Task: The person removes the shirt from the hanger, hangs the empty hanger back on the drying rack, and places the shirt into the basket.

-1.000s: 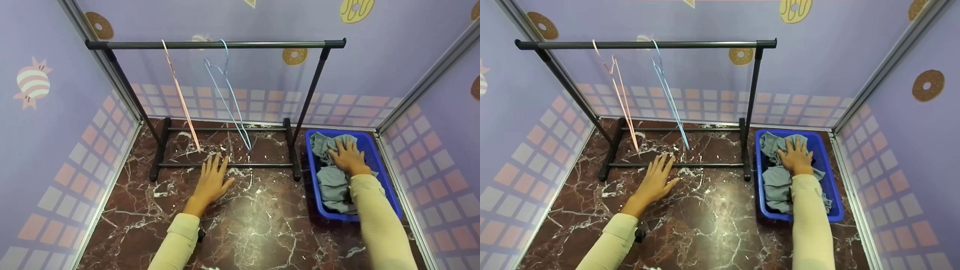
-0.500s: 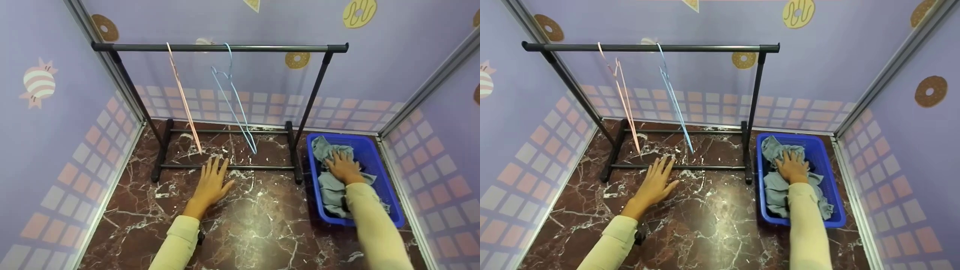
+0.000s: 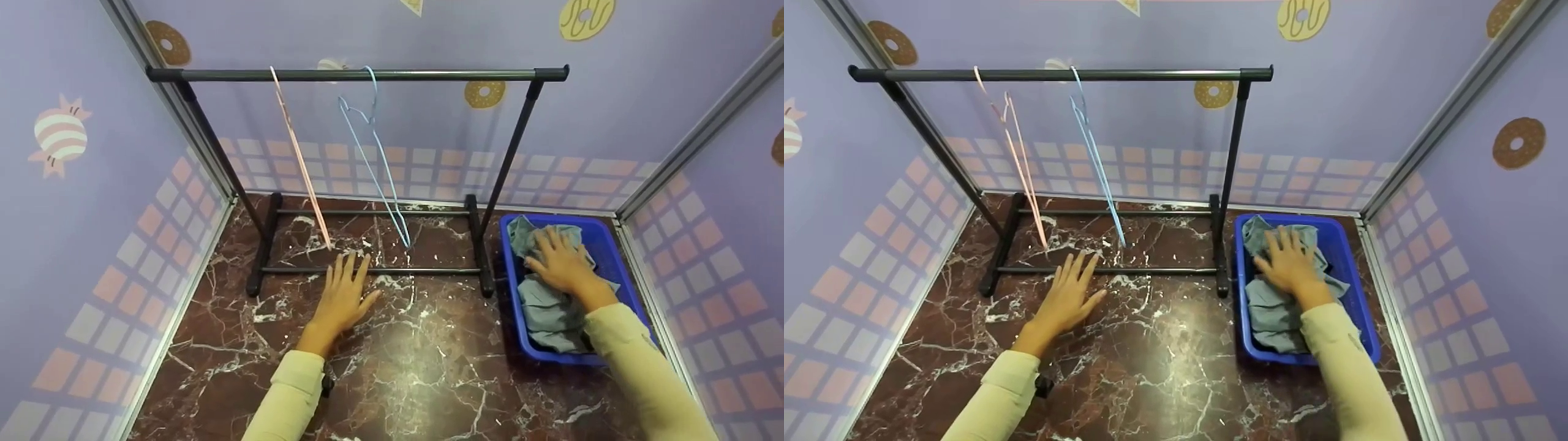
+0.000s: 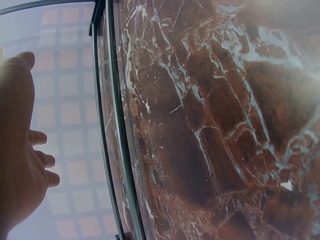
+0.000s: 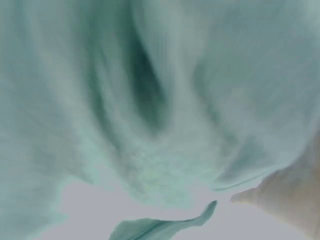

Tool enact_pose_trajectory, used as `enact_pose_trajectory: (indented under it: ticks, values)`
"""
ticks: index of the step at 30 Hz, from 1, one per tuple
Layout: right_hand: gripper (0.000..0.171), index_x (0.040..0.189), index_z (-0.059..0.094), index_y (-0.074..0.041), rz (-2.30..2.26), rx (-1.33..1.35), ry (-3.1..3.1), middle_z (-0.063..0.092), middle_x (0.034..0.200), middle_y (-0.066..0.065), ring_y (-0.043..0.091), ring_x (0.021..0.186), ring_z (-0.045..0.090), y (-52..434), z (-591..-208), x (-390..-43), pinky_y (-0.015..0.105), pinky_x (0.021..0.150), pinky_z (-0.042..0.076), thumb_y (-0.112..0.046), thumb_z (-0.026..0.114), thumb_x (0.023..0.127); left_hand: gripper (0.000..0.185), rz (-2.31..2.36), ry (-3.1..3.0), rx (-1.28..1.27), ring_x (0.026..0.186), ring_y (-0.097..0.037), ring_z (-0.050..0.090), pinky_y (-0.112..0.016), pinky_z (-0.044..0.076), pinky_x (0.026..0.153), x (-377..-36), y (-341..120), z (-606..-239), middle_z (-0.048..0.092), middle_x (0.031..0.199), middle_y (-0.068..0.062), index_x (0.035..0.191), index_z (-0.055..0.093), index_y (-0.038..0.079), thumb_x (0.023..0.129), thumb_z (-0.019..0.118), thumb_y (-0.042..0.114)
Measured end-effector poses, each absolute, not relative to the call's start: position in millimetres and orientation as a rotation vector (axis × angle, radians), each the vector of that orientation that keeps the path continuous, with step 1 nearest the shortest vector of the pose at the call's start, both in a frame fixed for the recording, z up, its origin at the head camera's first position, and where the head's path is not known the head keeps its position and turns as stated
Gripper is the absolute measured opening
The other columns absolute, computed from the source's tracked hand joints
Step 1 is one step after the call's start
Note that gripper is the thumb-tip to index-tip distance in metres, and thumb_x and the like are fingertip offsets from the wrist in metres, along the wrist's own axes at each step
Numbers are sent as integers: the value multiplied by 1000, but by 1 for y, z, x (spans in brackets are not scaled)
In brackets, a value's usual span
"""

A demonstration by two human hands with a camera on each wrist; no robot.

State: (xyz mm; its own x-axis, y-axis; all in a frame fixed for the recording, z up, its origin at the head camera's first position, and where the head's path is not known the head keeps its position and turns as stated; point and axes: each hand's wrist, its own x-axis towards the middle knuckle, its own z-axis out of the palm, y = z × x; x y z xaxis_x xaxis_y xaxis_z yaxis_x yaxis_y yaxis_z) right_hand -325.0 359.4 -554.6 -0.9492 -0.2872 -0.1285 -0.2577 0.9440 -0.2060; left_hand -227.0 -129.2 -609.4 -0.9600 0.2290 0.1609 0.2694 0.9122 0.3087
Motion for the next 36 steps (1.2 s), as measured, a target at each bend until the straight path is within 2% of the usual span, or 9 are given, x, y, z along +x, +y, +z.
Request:
enact_pose_trajectory:
  ticks: [7, 11, 15, 24, 31, 36]
  values:
    - [72, 164, 26, -10, -242, -479, 2940, 14, 170, 25, 61, 152, 8, 340, -566, -286, 89, 109, 5, -47, 49, 106, 81, -531, -2957, -389, 156, -50, 10, -66, 10, 126, -226, -128, -609, 14, 170, -25, 165, 23, 10, 103, 57, 49]
    - [68, 162, 31, -10, -195, -467, 2958, 17, 170, 24, 58, 153, 10, 342, -584, -275, 91, 107, 5, -43, 52, 106, 81, -520, -2955, -403, 157, -50, 10, -65, 9, 127, -227, -127, -609, 15, 170, -25, 165, 21, 11, 103, 54, 52]
    - [65, 161, 33, -11, -151, -476, 2965, 17, 170, 24, 57, 153, 11, 347, -602, -272, 92, 106, 7, -39, 52, 106, 80, -536, -2940, -414, 156, -50, 12, -65, 11, 127, -227, -125, -610, 15, 171, -24, 166, 21, 12, 104, 51, 53]
    - [61, 157, 37, -6, -228, -535, 2961, 20, 167, 27, 59, 150, 16, 358, -634, -278, 93, 104, 7, -39, 50, 107, 80, -576, -2925, -437, 156, -51, 12, -67, 13, 125, -223, -123, -617, 10, 172, -21, 165, 24, 12, 102, 57, 48]
    - [59, 158, 38, -5, -205, -513, 2936, 19, 168, 27, 59, 151, 16, 352, -631, -277, 93, 104, 9, -31, 52, 107, 80, -578, -2925, -423, 156, -51, 12, -67, 12, 126, -223, -125, -616, 11, 172, -21, 165, 25, 12, 102, 54, 53]
    - [59, 159, 37, -8, -168, -492, 2929, 20, 168, 26, 58, 152, 16, 349, -622, -272, 92, 105, 11, -33, 52, 107, 80, -578, -2923, -432, 156, -52, 12, -67, 11, 126, -223, -128, -615, 13, 171, -23, 165, 24, 12, 103, 52, 54]
